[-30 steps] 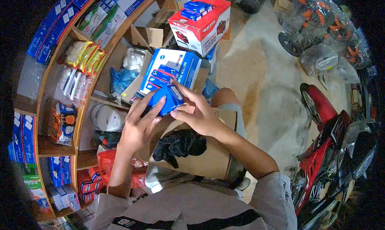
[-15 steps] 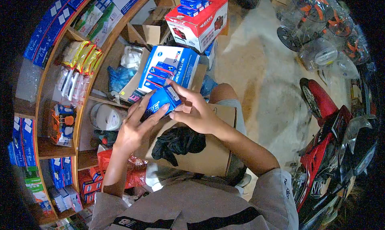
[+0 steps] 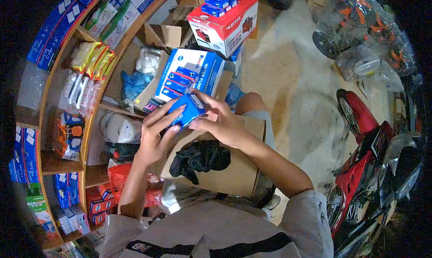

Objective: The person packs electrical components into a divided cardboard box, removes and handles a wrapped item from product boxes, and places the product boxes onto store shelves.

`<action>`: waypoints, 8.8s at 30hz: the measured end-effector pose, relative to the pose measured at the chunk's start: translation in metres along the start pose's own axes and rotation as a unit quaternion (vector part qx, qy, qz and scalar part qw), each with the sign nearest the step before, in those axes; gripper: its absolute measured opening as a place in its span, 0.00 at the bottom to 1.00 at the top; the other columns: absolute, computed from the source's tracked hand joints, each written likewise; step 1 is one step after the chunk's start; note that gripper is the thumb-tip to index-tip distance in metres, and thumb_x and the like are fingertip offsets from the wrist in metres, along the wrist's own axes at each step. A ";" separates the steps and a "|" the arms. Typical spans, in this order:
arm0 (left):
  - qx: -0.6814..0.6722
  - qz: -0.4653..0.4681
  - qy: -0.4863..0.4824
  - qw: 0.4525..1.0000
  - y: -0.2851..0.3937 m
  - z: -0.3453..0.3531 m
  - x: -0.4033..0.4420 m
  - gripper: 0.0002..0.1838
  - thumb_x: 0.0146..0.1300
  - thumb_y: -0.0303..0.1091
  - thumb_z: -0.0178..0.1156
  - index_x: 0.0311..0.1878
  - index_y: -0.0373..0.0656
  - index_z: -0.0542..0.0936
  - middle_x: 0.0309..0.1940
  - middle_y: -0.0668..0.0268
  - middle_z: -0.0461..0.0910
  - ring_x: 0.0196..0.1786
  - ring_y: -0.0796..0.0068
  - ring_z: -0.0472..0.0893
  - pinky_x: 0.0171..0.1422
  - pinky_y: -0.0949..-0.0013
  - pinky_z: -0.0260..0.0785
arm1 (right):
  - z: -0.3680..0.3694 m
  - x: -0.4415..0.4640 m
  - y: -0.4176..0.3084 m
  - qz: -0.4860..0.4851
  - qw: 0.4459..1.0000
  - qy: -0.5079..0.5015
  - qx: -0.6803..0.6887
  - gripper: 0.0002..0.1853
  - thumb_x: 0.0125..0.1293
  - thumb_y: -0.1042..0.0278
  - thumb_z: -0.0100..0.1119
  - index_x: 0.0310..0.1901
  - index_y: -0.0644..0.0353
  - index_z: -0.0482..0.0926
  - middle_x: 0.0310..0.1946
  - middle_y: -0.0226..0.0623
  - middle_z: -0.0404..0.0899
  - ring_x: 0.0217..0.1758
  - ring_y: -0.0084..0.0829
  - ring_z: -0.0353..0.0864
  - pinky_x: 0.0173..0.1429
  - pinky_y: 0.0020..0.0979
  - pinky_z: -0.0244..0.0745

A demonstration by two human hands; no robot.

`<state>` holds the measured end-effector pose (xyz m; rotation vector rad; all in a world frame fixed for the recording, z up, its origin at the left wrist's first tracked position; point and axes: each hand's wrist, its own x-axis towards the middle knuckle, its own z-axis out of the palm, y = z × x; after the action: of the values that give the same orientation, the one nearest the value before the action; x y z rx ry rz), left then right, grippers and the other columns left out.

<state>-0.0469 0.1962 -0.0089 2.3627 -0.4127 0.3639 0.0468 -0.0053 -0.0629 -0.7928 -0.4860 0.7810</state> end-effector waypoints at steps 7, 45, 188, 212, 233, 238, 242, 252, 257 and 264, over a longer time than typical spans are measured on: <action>-0.050 -0.084 0.047 0.994 0.005 0.006 -0.004 0.32 0.65 0.32 0.69 0.72 0.38 0.74 0.64 0.45 0.79 0.67 0.48 0.80 0.72 0.56 0.69 | 0.003 0.003 -0.003 0.052 0.996 0.076 -0.003 0.39 0.69 0.68 0.70 0.78 0.61 0.62 0.62 0.38 0.78 0.62 0.29 0.81 0.61 0.37 0.85; -0.276 -0.243 0.152 0.917 0.007 0.030 -0.016 0.19 0.78 0.33 0.58 0.65 0.32 0.79 0.59 0.57 0.82 0.62 0.70 0.79 0.70 0.66 0.67 | 0.003 0.001 0.010 0.024 0.998 0.018 -0.056 0.52 0.65 0.75 0.74 0.81 0.63 0.45 0.69 0.43 0.68 0.69 0.33 0.75 0.72 0.38 0.76; -0.396 -0.183 0.198 0.878 0.011 0.050 -0.002 0.13 0.60 0.23 0.74 0.49 0.37 0.90 0.61 0.54 0.80 0.63 0.65 0.79 0.71 0.63 0.68 | 0.009 -0.009 0.002 -0.122 0.956 0.121 -0.239 0.27 0.73 0.60 0.67 0.65 0.63 0.67 0.56 0.38 0.76 0.59 0.25 0.76 0.64 0.30 0.72; -0.097 -0.200 0.118 0.968 -0.018 0.015 -0.002 0.51 0.55 0.30 0.74 0.81 0.40 0.60 0.73 0.45 0.63 0.77 0.45 0.64 0.81 0.52 0.56 | -0.075 0.128 -0.093 -0.079 0.883 -0.005 -0.463 0.27 0.64 0.58 0.76 0.60 0.63 0.80 0.52 0.37 0.86 0.47 0.27 0.85 0.54 0.32 0.81; -0.043 -0.021 -0.184 0.982 -0.032 0.038 -0.032 0.35 0.69 0.46 0.56 0.80 0.70 0.64 0.74 0.52 0.65 0.77 0.43 0.63 0.80 0.34 0.55 | -0.261 0.376 -0.050 -0.287 0.388 0.320 -0.815 0.30 0.68 0.43 0.66 0.60 0.59 0.76 0.58 0.56 0.75 0.57 0.63 0.79 0.56 0.55 0.80; -0.038 -0.018 -0.182 0.982 -0.031 0.050 -0.038 0.35 0.69 0.48 0.58 0.79 0.77 0.64 0.72 0.52 0.66 0.72 0.46 0.67 0.69 0.41 0.68 | -0.207 0.316 0.011 -0.208 0.442 0.117 -0.864 0.26 0.69 0.48 0.65 0.59 0.58 0.77 0.57 0.55 0.73 0.60 0.58 0.74 0.62 0.54 0.72; -0.049 -0.025 -0.223 0.973 -0.038 0.001 -0.001 0.37 0.65 0.50 0.64 0.78 0.70 0.68 0.71 0.52 0.67 0.71 0.47 0.67 0.67 0.43 0.69 | -0.187 0.259 0.068 -0.086 0.578 -0.025 -0.811 0.30 0.67 0.49 0.67 0.63 0.60 0.74 0.59 0.58 0.74 0.63 0.58 0.73 0.66 0.53 0.71; 0.079 -0.278 0.145 0.946 -0.286 0.062 -0.044 0.63 0.40 0.42 0.84 0.81 0.45 0.60 0.69 0.34 0.65 0.74 0.32 0.64 0.78 0.39 0.58 | -0.179 0.291 0.150 0.143 0.635 -0.175 -0.738 0.69 0.47 0.62 0.82 0.84 0.41 0.39 0.70 0.70 0.62 0.69 0.67 0.72 0.71 0.51 0.73; 0.097 -0.275 0.109 0.950 -0.313 0.113 -0.035 0.75 0.32 0.48 0.87 0.85 0.55 0.50 0.79 0.30 0.42 0.80 0.25 0.49 0.79 0.35 0.53 | -0.160 0.306 0.160 0.144 0.544 -0.234 -0.793 0.66 0.47 0.60 0.82 0.83 0.31 0.44 0.74 0.72 0.54 0.65 0.70 0.75 0.63 0.53 0.80; 0.089 -0.259 0.177 0.945 -0.346 0.130 -0.010 0.60 0.38 0.46 0.84 0.79 0.53 0.63 0.72 0.33 0.55 0.73 0.29 0.60 0.74 0.35 0.58 | -0.179 0.307 0.166 0.046 0.538 -0.211 -0.815 0.63 0.48 0.67 0.80 0.82 0.25 0.50 0.72 0.61 0.56 0.62 0.72 0.74 0.63 0.57 0.79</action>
<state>0.0971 0.3532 -0.3111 2.3977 0.4221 0.5725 0.2828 0.2279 -0.2718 -2.4111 -1.7364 0.3841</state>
